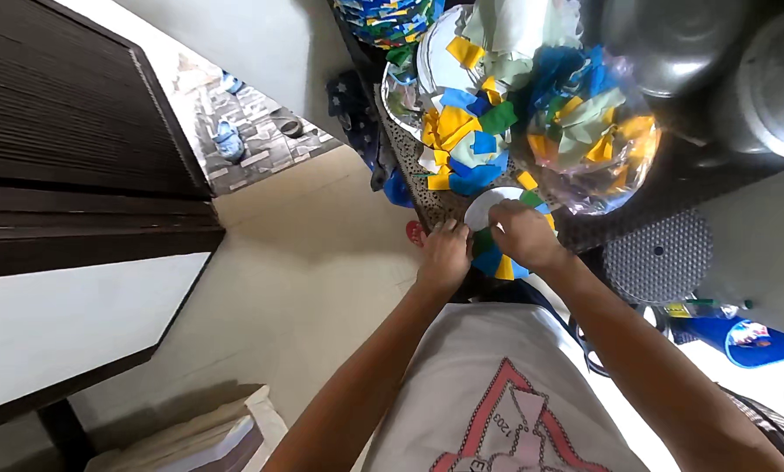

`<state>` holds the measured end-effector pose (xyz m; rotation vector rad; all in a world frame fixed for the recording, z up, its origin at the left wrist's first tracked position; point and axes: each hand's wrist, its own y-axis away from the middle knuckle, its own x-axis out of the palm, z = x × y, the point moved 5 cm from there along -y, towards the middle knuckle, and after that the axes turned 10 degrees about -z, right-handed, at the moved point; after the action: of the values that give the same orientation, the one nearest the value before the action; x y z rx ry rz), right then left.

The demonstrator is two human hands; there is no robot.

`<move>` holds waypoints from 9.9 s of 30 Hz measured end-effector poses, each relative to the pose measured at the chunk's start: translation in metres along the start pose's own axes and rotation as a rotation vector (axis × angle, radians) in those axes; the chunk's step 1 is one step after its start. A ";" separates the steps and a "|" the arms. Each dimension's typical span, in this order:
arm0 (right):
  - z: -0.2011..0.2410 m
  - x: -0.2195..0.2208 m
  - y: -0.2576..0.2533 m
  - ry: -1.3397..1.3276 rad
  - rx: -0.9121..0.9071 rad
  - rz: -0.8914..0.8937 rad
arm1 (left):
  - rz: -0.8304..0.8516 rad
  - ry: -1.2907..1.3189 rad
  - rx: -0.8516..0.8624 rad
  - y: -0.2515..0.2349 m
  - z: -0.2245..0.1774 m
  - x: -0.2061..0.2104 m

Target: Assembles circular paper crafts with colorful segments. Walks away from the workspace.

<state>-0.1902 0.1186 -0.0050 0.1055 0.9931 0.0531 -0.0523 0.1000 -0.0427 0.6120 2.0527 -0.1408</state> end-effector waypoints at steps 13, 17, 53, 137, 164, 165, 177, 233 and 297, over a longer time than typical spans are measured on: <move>-0.008 -0.010 0.045 -0.313 0.103 0.186 | 0.045 0.590 -0.265 0.052 0.014 -0.007; -0.013 -0.004 0.034 -0.185 0.168 0.251 | 0.059 0.456 -0.264 0.050 0.012 0.002; -0.006 0.015 0.013 0.149 -0.060 -0.087 | -0.147 0.287 -0.197 0.026 0.016 0.001; -0.019 0.027 0.061 0.159 -0.091 -0.304 | -0.158 -0.040 0.555 0.060 0.003 0.008; -0.003 -0.005 -0.004 -0.585 0.086 -0.109 | -0.005 0.175 0.342 -0.040 -0.027 -0.076; 0.000 -0.006 -0.004 -0.622 0.080 -0.065 | -0.016 0.177 0.391 -0.036 -0.031 -0.081; -0.010 0.003 0.017 -0.947 0.329 0.158 | -0.095 0.558 -0.110 0.006 0.003 -0.071; 0.015 0.012 -0.014 0.337 0.116 0.527 | -0.079 0.149 -0.068 0.027 0.011 -0.006; -0.008 0.015 0.017 0.115 0.076 -0.243 | -0.067 0.110 -0.099 0.023 0.015 -0.002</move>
<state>-0.1886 0.1371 -0.0199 0.0511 1.1165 -0.2038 -0.0291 0.1143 -0.0458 0.5000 2.1734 -0.0451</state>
